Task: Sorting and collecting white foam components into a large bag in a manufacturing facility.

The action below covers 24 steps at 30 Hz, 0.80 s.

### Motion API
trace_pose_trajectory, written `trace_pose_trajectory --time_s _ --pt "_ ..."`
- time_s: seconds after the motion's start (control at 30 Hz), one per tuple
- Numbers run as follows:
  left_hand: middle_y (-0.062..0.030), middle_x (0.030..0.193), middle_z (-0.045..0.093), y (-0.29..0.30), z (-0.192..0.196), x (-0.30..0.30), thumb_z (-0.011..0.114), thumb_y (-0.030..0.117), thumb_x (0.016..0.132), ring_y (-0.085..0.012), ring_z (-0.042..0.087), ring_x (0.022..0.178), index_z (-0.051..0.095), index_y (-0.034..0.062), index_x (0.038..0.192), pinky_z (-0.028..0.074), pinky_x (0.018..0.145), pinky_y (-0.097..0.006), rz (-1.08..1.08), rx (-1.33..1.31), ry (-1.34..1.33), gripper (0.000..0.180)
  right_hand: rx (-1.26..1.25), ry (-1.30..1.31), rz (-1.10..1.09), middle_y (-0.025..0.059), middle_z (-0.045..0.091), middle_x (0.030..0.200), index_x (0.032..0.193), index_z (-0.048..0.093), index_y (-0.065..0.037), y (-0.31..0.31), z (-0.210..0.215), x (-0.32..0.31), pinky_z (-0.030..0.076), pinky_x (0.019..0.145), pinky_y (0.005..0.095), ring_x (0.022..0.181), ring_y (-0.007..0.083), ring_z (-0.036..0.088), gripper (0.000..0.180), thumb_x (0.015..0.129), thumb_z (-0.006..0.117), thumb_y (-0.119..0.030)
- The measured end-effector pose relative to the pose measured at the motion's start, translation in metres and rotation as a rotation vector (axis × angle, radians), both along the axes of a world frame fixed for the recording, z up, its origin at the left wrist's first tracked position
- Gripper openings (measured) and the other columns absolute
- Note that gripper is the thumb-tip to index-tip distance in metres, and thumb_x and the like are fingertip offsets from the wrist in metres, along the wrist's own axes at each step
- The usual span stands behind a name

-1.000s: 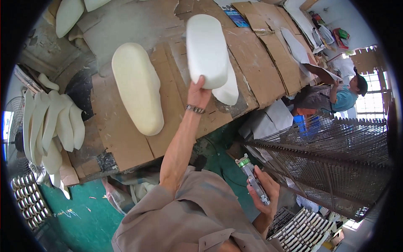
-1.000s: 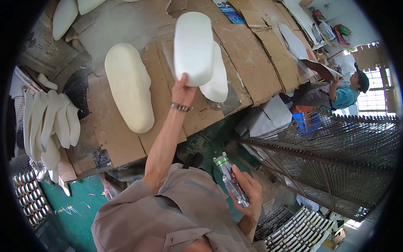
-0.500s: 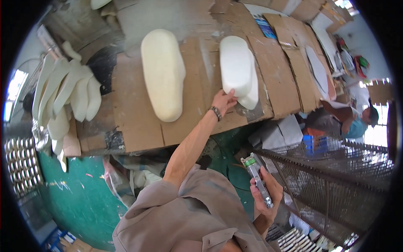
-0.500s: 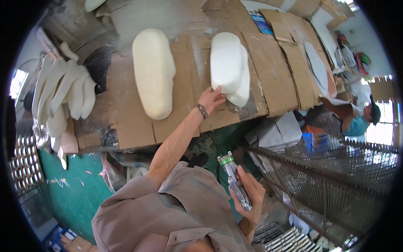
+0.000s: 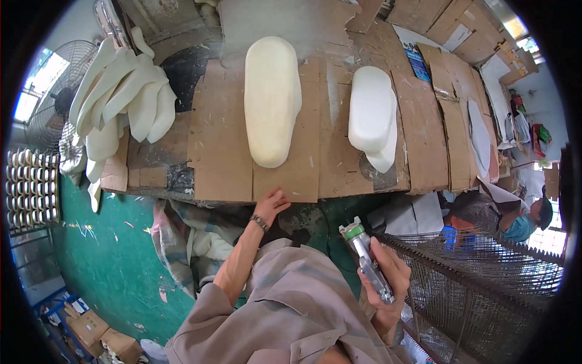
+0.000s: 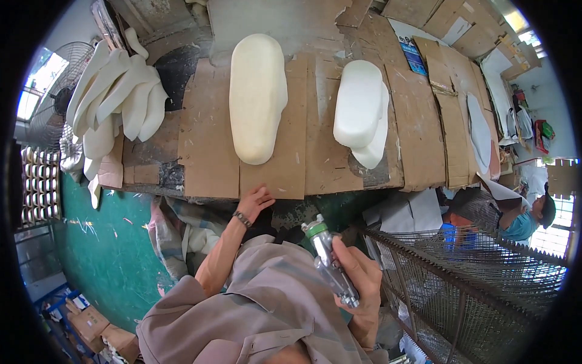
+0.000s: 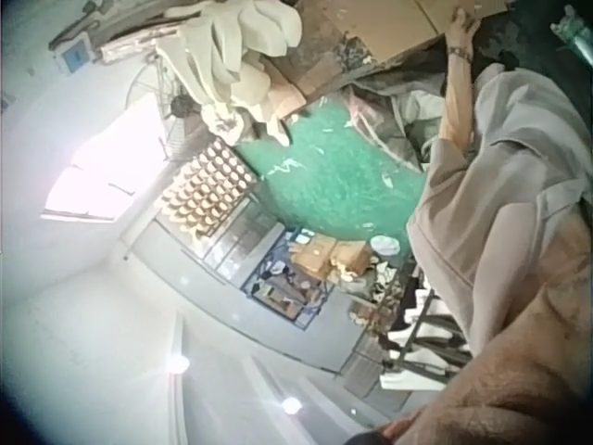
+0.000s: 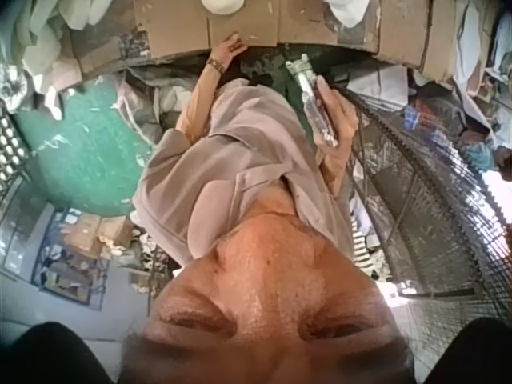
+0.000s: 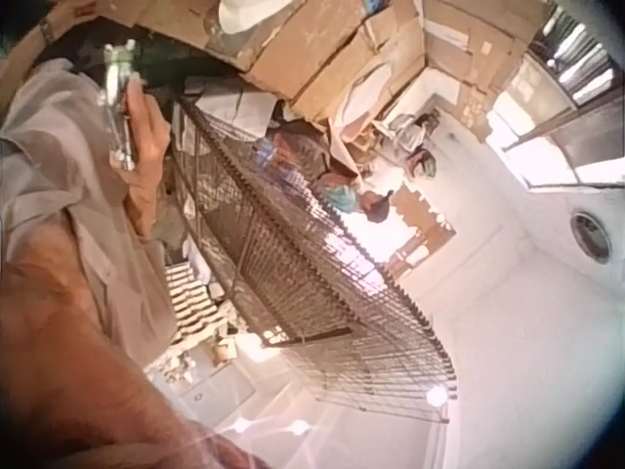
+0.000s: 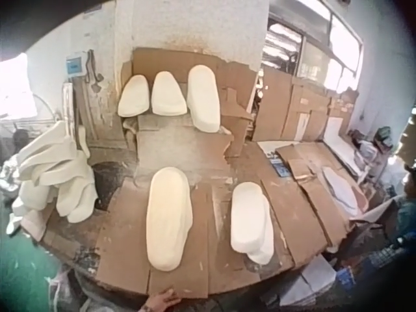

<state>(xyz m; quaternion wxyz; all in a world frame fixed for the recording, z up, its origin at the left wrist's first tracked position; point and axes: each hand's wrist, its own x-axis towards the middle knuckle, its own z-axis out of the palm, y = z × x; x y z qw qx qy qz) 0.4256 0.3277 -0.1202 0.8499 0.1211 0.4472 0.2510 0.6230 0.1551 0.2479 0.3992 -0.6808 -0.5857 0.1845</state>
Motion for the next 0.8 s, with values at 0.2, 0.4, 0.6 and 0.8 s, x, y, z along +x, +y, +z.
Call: trace_pose_trajectory --time_s 0.2,0.4,0.6,0.8 --pt "-0.0101 0.106 0.067 -0.006 -0.025 -0.064 0.063 0.014 0.101 -0.0232 0.069 0.096 0.057 0.0000 0.133 0.060 0.089 -0.042 0.068 0.062 0.291 0.035 -0.026 -0.003 -0.057 0.0193 0.067 0.093 0.130 0.061 0.010 0.013 0.007 -0.002 0.053 0.072 0.0326 0.074 0.0260 0.066 0.053 0.081 0.074 -0.005" --pt "-0.0091 0.102 0.070 -0.025 -0.073 -0.096 0.068 0.014 0.097 -0.0189 0.070 0.083 0.065 0.0007 0.123 0.062 0.074 -0.036 -0.180 0.106 0.531 0.029 -0.057 -0.031 -0.066 0.0234 0.069 0.097 0.129 0.062 0.011 0.017 0.008 0.002 0.055 0.075 0.0332 0.079 0.0268 0.069 0.048 0.085 0.072 -0.008" --pt "-0.0089 0.092 0.072 -0.065 -0.132 -0.143 0.068 0.013 0.095 -0.0207 0.070 0.078 0.067 0.0038 0.120 0.060 0.068 -0.037 -0.254 -0.027 0.722 0.027 -0.117 -0.055 -0.041 0.0263 0.071 0.101 0.128 0.063 0.010 0.003 0.005 0.009 0.056 0.079 0.0355 0.088 0.0324 0.073 0.050 0.084 0.074 -0.011" --pt "-0.0003 0.077 0.067 -0.109 -0.163 -0.190 0.055 0.028 0.098 -0.0192 0.062 0.063 0.070 0.0133 0.101 0.054 0.065 -0.039 -0.408 -0.110 0.760 0.021 -0.155 -0.006 -0.115 0.0237 0.070 0.099 0.126 0.066 0.008 -0.004 0.010 0.009 0.054 0.078 0.0344 0.082 0.0304 0.071 0.049 0.082 0.074 -0.012"
